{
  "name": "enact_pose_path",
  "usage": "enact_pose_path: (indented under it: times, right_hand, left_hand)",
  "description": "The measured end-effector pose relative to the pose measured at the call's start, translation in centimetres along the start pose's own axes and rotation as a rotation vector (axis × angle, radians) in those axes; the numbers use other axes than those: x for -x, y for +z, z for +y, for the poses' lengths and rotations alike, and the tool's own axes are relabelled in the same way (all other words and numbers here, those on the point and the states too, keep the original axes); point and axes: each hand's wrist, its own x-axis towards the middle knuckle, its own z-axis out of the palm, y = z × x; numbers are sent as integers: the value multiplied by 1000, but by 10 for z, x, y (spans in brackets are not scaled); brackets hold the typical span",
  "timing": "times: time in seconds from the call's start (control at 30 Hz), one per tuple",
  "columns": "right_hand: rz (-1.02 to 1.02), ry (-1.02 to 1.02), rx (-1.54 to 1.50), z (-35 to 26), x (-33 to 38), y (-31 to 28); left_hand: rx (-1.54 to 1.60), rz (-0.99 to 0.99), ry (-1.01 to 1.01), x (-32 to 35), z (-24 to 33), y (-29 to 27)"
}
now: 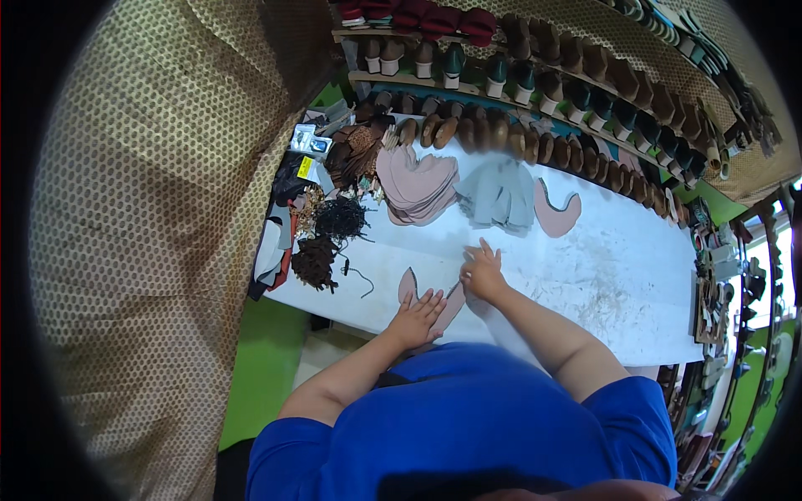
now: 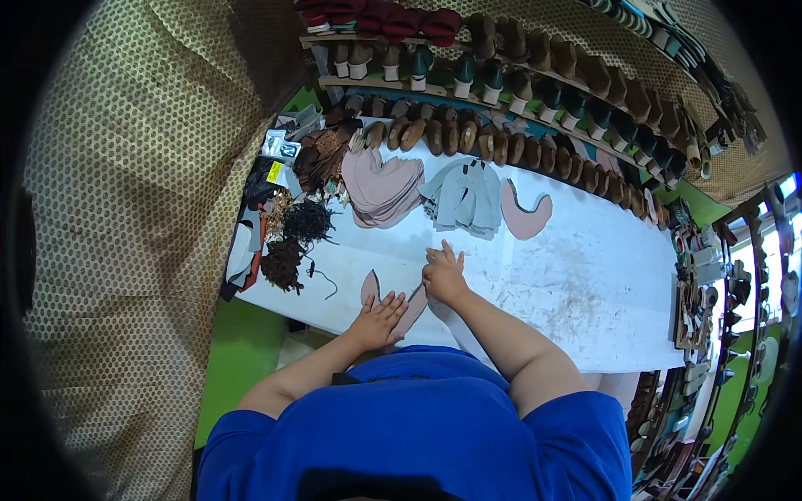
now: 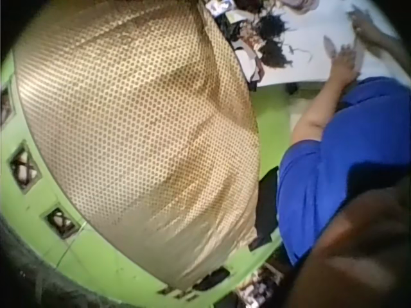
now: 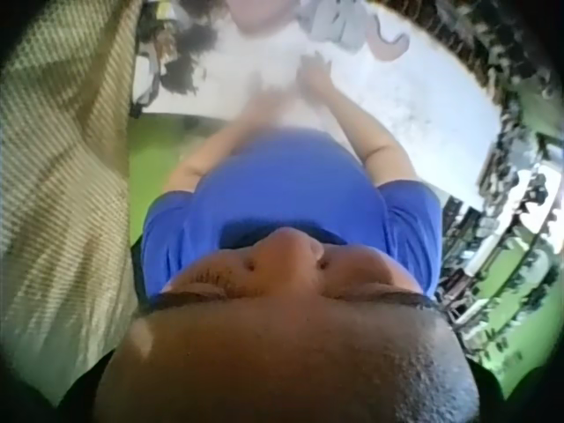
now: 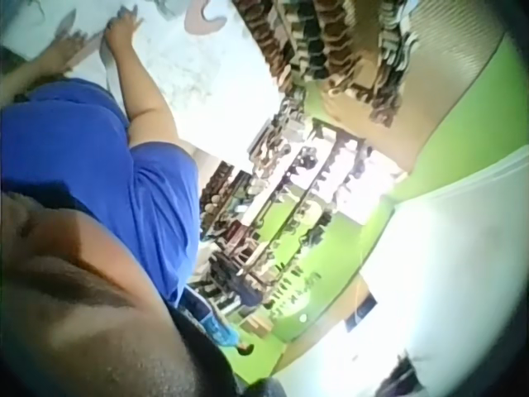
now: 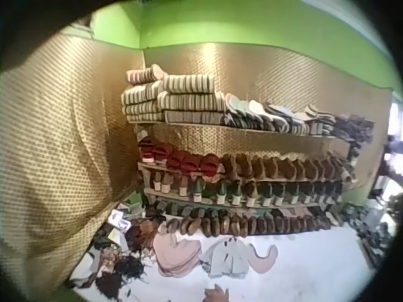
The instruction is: The person measures along the curved edges of shoe upper pieces using a flexible chain, smooths them down by hand, and arranges them on the work surface.
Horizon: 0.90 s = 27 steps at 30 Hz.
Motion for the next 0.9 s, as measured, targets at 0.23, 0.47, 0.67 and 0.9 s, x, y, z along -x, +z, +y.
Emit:
enact_pose_path:
  times: [0.23,0.47,0.67,0.9]
  right_hand:
    - [-6,-3,14,-3,-9,4]
    - [-27,12,24,-4,-8,3]
    - [-41,28,21,-6,-6,-1]
    - [-53,43,29,-2,-5,1]
  left_hand:
    - [7,35,-5,-1,-1,7]
    - [8,24,-51,-10,5,-1]
    - [63,72,-79,-22,4,-14]
    - [84,31,-95,-36,5,-21]
